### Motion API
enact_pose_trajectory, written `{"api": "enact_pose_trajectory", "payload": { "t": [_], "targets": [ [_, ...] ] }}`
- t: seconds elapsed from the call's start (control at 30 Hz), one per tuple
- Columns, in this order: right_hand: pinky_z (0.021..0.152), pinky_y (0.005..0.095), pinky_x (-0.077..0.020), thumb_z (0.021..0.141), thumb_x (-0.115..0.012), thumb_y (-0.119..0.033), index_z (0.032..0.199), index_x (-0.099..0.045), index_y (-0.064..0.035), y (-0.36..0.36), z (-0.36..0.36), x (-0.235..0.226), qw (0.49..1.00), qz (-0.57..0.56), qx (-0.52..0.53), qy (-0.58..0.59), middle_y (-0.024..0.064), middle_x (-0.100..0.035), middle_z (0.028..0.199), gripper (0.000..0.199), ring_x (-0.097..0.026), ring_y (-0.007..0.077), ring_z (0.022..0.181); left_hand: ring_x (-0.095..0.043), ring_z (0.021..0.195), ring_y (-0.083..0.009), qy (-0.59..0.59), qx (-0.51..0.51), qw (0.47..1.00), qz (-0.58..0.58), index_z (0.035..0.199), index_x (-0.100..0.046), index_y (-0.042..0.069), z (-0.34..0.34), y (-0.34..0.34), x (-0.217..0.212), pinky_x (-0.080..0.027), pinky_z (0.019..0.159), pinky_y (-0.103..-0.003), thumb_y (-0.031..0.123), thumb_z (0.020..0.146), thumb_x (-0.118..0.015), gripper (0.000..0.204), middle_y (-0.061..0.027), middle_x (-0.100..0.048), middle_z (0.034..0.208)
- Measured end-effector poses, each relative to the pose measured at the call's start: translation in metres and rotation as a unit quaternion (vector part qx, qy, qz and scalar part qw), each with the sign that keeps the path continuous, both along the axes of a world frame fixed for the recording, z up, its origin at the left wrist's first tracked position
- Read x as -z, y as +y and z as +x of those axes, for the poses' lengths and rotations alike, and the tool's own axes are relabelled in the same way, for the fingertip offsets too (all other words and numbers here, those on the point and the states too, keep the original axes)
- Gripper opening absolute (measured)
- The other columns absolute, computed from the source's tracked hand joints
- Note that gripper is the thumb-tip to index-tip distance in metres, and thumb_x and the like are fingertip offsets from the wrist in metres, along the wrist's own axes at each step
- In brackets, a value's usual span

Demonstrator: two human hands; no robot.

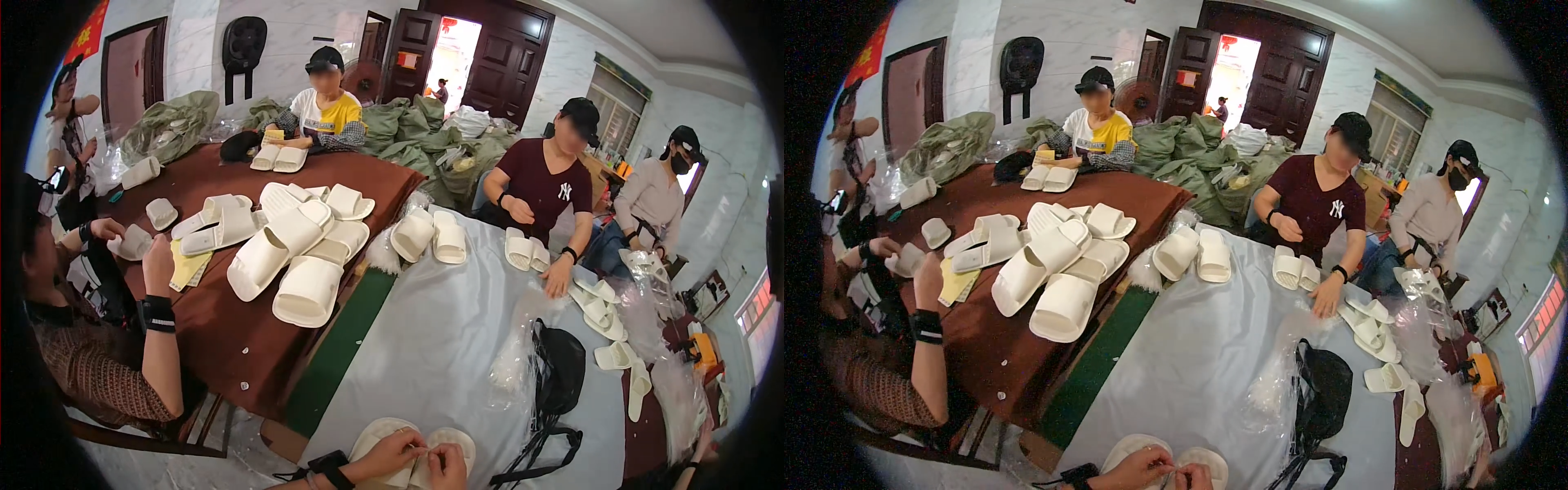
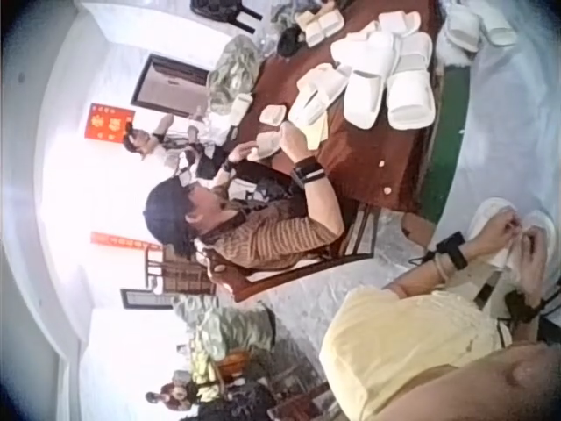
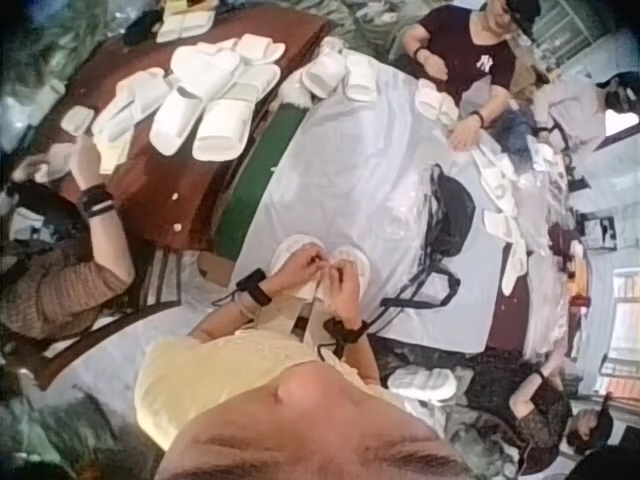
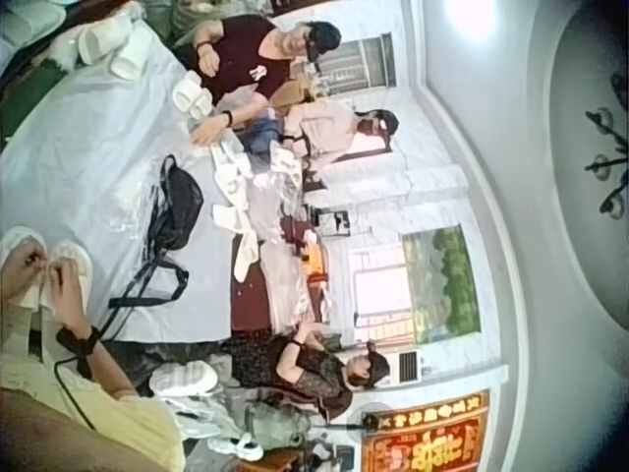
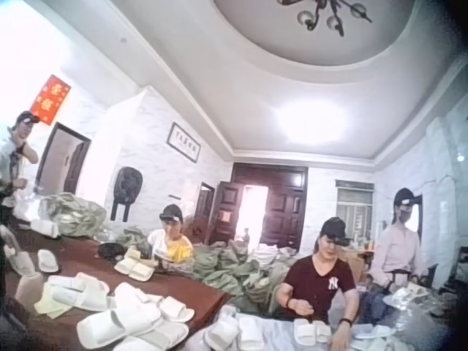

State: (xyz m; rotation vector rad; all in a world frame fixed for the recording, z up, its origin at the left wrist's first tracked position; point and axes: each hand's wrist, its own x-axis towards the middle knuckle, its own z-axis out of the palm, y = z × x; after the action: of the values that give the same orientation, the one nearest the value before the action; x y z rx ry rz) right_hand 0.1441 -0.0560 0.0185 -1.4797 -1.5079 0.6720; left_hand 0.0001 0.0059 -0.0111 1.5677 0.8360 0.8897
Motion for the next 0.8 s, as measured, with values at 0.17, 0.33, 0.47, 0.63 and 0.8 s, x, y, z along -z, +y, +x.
{"api": "enact_pose_trajectory", "payload": {
  "t": [0.17,0.33,0.47,0.63,0.8],
  "targets": [
    [0.073,0.0364,-0.0396,0.087,-0.050,-0.011,0.089,-0.050,0.0014,0.001,0.002,0.000,1.000,-0.011,-0.011,0.004,0.0182,-0.048,0.083,0.012,-0.048,0.0336,0.079,-0.056,0.076,-0.0193,0.009,0.004,1.000,0.010,0.092,-0.056,0.001,0.000,0.000,-0.002,-0.046,0.067,-0.029,0.011,0.084,-0.060,0.013,-0.0098,-0.055,0.086],
    [0.074,0.0369,-0.0394,0.087,-0.050,-0.010,0.090,-0.051,0.0013,0.001,0.005,-0.002,1.000,-0.015,-0.006,-0.003,0.0181,-0.048,0.084,0.012,-0.048,0.0337,0.079,-0.057,0.076,-0.0184,0.025,-0.015,1.000,-0.010,0.093,-0.056,0.001,0.000,0.000,-0.019,-0.047,0.068,-0.028,0.013,0.085,-0.060,0.015,-0.0092,-0.056,0.086],
    [0.074,0.0372,-0.0394,0.087,-0.051,-0.010,0.090,-0.051,0.0011,0.002,0.003,-0.003,1.000,-0.002,-0.008,-0.006,0.0180,-0.048,0.085,0.012,-0.048,0.0339,0.079,-0.057,0.076,-0.0179,0.024,0.008,1.000,-0.018,0.092,-0.057,0.001,0.000,0.000,-0.013,-0.047,0.067,-0.028,0.013,0.084,-0.061,0.015,-0.0091,-0.056,0.085],
    [0.075,0.0370,-0.0396,0.086,-0.052,-0.009,0.093,-0.051,0.0005,0.000,0.005,0.001,0.999,-0.024,-0.009,0.021,0.0178,-0.049,0.087,0.012,-0.049,0.0335,0.081,-0.056,0.074,-0.0179,0.023,0.000,1.000,0.011,0.090,-0.057,0.001,0.003,0.000,-0.022,-0.045,0.065,-0.028,0.015,0.084,-0.062,0.016,-0.0093,-0.055,0.083],
    [0.076,0.0377,-0.0396,0.087,-0.052,-0.009,0.094,-0.051,0.0003,0.000,0.005,0.007,1.000,-0.022,0.002,0.020,0.0177,-0.049,0.088,0.012,-0.049,0.0336,0.081,-0.054,0.072,-0.0187,0.016,-0.004,1.000,-0.025,0.089,-0.057,0.001,0.002,-0.001,-0.010,-0.045,0.065,-0.028,0.016,0.084,-0.062,0.017,-0.0089,-0.054,0.082]
  ]
}}
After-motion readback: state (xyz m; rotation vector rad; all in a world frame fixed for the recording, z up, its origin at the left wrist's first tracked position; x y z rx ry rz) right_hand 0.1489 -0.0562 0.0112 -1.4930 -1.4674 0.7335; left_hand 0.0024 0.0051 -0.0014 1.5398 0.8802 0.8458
